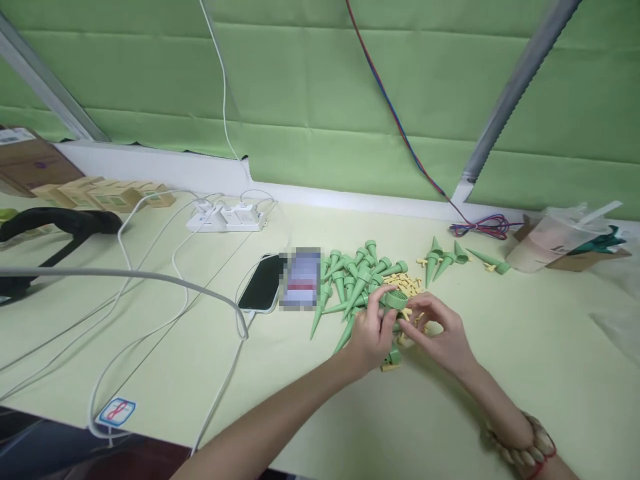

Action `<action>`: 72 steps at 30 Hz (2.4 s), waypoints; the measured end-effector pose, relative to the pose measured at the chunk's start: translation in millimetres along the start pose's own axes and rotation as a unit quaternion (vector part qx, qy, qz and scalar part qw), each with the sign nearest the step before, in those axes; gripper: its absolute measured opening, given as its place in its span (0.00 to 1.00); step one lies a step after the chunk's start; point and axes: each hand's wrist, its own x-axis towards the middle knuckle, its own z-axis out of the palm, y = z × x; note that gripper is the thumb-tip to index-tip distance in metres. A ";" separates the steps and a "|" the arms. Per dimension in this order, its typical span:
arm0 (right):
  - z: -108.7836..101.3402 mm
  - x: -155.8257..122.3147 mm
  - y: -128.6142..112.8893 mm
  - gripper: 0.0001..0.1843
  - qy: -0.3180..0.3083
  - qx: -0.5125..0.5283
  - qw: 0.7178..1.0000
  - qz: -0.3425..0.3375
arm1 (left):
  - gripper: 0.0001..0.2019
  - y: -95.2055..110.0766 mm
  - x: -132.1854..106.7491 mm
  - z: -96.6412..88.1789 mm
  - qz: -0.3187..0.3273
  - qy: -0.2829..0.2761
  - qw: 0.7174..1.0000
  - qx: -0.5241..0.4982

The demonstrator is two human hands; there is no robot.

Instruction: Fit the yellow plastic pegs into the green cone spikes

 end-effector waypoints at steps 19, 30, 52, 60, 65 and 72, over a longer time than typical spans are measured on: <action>3.5 -4.7 -5.6 0.11 -0.057 0.202 0.959 0.191 | 0.17 5.9 1.0 -6.3 0.063 0.006 0.997 0.044; -4.7 -5.4 -4.4 0.07 0.039 -0.063 0.996 -0.054 | 0.21 7.7 0.3 -3.0 -0.068 -0.029 0.997 -0.018; 0.6 4.1 0.6 0.18 -0.094 0.360 0.877 0.304 | 0.24 0.9 11.9 -11.0 -0.045 -0.027 0.998 0.036; 10.1 -3.9 0.8 0.12 0.056 0.140 0.984 0.093 | 0.24 -5.1 7.7 3.8 -0.129 0.022 0.990 -0.048; 4.0 0.5 -0.3 0.19 -0.020 0.244 0.950 0.196 | 0.21 -8.1 13.1 -0.9 -0.084 0.015 0.993 -0.084; 5.8 3.5 -3.9 0.17 -0.116 0.427 0.824 0.355 | 0.13 -7.5 16.9 -8.0 0.007 0.005 1.000 -0.018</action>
